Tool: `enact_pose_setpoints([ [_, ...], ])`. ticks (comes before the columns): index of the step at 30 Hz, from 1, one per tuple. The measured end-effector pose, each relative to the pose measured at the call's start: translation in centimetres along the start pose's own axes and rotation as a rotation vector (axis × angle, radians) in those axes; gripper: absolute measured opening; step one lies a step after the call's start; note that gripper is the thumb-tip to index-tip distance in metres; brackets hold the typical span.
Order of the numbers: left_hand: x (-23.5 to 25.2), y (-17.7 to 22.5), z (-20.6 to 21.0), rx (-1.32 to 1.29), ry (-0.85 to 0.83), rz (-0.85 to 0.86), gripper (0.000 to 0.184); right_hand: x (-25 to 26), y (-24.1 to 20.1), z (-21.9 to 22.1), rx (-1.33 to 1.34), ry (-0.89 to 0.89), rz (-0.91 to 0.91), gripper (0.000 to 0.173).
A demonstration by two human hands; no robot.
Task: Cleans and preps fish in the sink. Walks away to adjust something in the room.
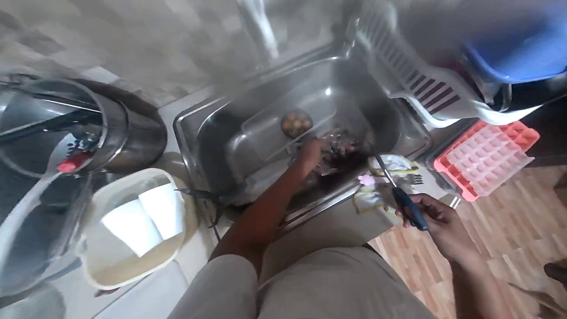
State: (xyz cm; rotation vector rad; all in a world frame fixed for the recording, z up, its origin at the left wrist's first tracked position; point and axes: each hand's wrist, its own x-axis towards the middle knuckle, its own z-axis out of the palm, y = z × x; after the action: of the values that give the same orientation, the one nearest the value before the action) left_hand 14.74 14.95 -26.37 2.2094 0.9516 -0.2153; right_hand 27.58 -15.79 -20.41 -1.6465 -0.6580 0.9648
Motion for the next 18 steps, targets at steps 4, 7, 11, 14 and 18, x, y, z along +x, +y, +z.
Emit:
enact_pose_setpoints([
  [4, -0.6, -2.0, 2.0, 0.296, 0.093, 0.075, 0.024, 0.5, -0.3, 0.9, -0.001, -0.043, 0.013, 0.019],
  [7, -0.6, 0.3, 1.3, 0.347, 0.085, 0.169, 0.029, 0.7, -0.4, 1.1, -0.005, -0.037, 0.011, 0.021],
  [11, 0.7, 1.5, 2.1, 0.465, -0.166, 0.004, 0.029, 0.2, -0.3, 1.1, 0.005, -0.011, 0.021, 0.021],
  [14, 1.9, 0.2, 3.2, 0.47, -0.147, 0.0, 0.028, -0.2, 0.0, 1.1, 0.004, 0.004, 0.024, 0.02],
  [18, 2.4, -0.6, 2.8, 0.452, -0.129, 0.0, 0.042, -0.2, 0.4, 1.1, 0.025, 0.0, 0.032, 0.02],
])
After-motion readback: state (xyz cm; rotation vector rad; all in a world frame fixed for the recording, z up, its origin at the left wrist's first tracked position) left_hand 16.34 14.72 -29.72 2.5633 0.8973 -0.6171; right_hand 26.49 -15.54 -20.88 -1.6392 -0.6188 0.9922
